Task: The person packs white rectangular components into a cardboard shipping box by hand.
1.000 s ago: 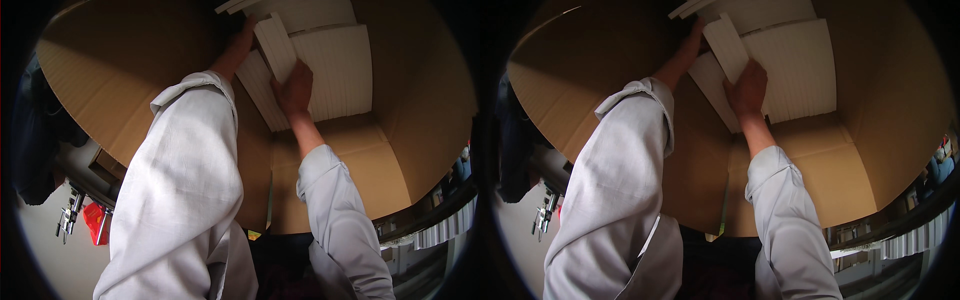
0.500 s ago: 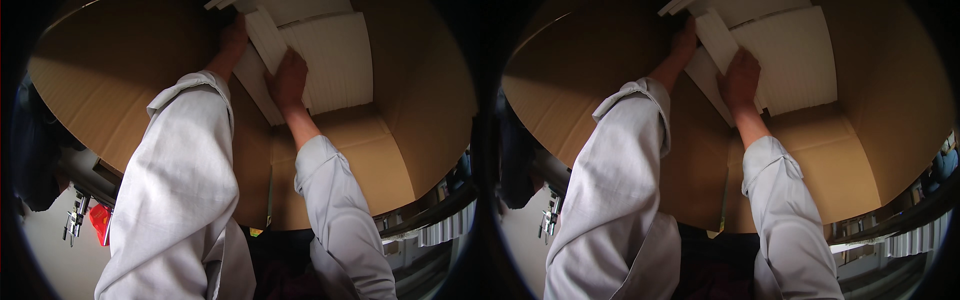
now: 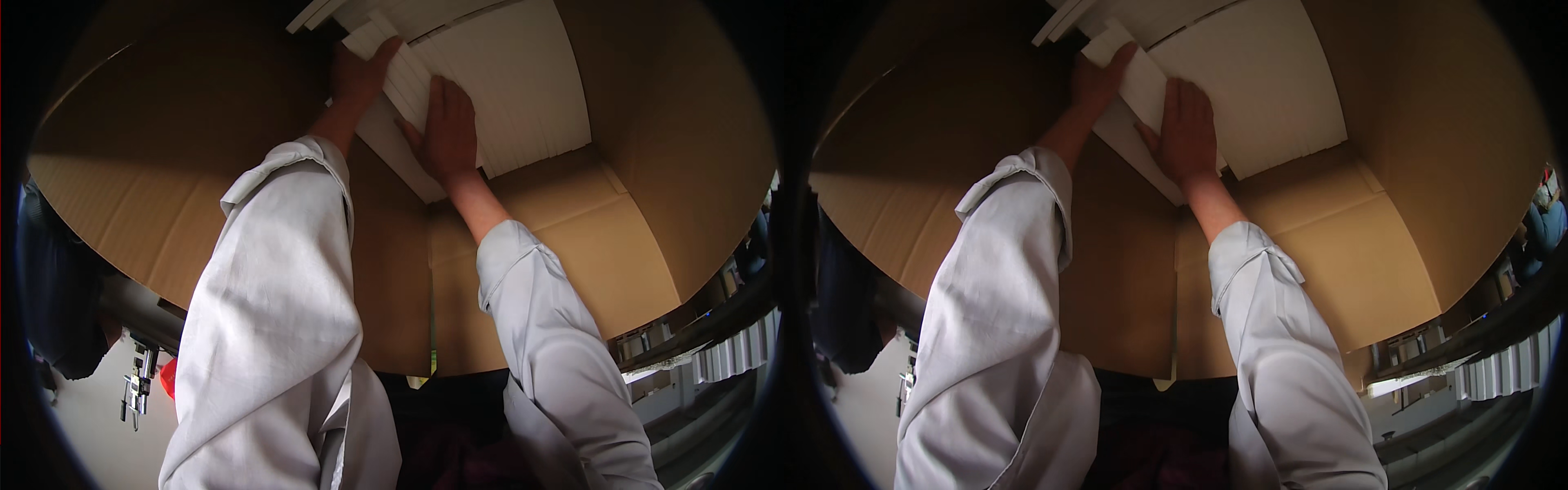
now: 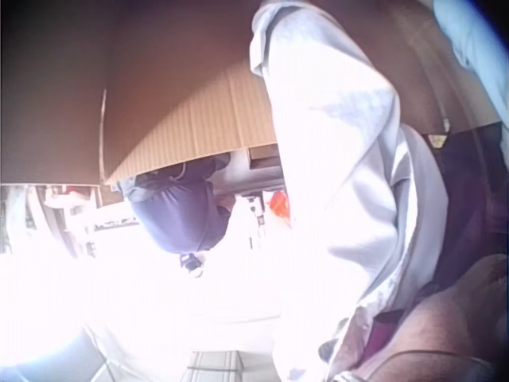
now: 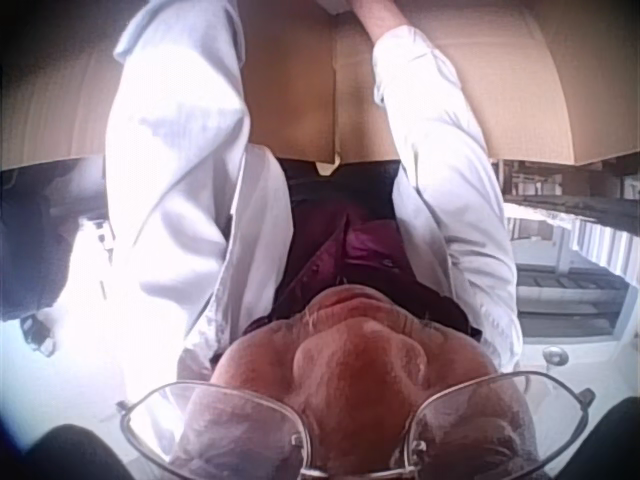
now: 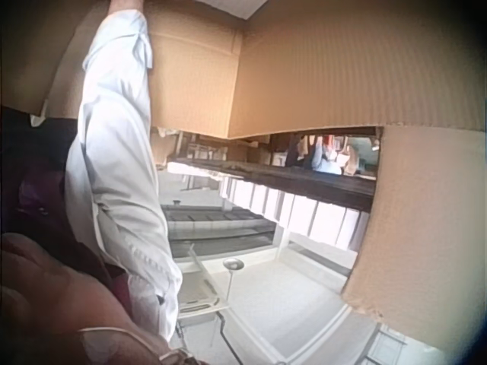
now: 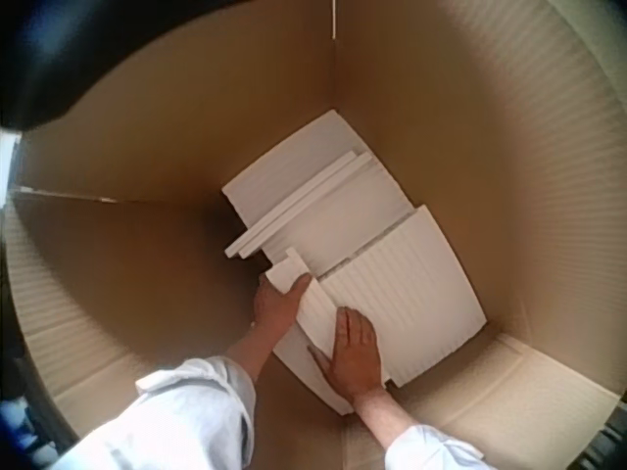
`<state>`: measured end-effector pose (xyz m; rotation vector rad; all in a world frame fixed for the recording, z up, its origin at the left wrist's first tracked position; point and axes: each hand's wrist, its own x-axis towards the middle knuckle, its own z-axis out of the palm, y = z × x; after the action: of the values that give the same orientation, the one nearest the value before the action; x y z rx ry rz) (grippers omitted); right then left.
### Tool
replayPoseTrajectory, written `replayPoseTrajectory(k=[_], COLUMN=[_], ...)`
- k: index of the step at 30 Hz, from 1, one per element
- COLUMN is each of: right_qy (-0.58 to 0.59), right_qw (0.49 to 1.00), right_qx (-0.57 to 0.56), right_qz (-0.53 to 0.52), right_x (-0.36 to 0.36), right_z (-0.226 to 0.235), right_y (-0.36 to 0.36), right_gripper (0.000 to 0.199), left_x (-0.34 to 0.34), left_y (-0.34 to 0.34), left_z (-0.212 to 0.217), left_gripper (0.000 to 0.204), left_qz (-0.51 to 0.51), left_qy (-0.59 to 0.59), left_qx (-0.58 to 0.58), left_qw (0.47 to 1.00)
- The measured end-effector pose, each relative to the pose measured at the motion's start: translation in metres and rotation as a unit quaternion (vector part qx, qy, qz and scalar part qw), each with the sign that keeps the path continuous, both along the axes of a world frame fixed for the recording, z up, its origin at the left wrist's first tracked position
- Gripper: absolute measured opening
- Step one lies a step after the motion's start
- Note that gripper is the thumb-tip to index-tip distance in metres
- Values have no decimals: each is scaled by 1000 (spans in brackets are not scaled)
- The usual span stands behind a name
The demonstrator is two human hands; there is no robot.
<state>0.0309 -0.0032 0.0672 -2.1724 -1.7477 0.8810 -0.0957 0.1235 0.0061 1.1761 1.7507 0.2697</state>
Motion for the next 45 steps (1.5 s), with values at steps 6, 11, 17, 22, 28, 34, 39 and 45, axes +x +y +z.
replayPoseTrajectory(k=[6, 11, 17, 22, 28, 34, 39, 45], right_qy=[-16, -8, -11, -7, 26, 26, 73, 83], right_qw=[1000, 999, 995, 993, 991, 994, 990, 960], right_qx=[18, 35, 97, 121, 133, 108, -1, -77], right_qz=[-4, -7, -3, 3, -1, -7, -121, -255], right_x=[-6, -1, -1, 0, 5, 10, -19, -21], right_z=[-12, -22, -37, -48, -52, -26, -5, -20], right_y=[-6, -11, -21, -25, -32, -17, -40, -46], right_gripper=[85, 83, 83, 79, 76, 58, 35, 21], left_x=[-5, -4, 1, 3, 18, 7, 5, 7], left_y=[-4, -6, -2, 8, 24, 38, 29, 26], left_z=[-4, -3, 17, 22, 15, 7, 11, 11], left_gripper=[88, 89, 97, 97, 85, 75, 72, 70], left_qz=[-8, -34, -52, -132, -306, -296, -254, -263], left_qy=[3, 22, 66, 86, 192, 157, 147, 146], left_qx=[20, 12, 5, 111, 148, 156, 112, 147], left_qw=[1000, 999, 996, 981, 921, 929, 949, 942])
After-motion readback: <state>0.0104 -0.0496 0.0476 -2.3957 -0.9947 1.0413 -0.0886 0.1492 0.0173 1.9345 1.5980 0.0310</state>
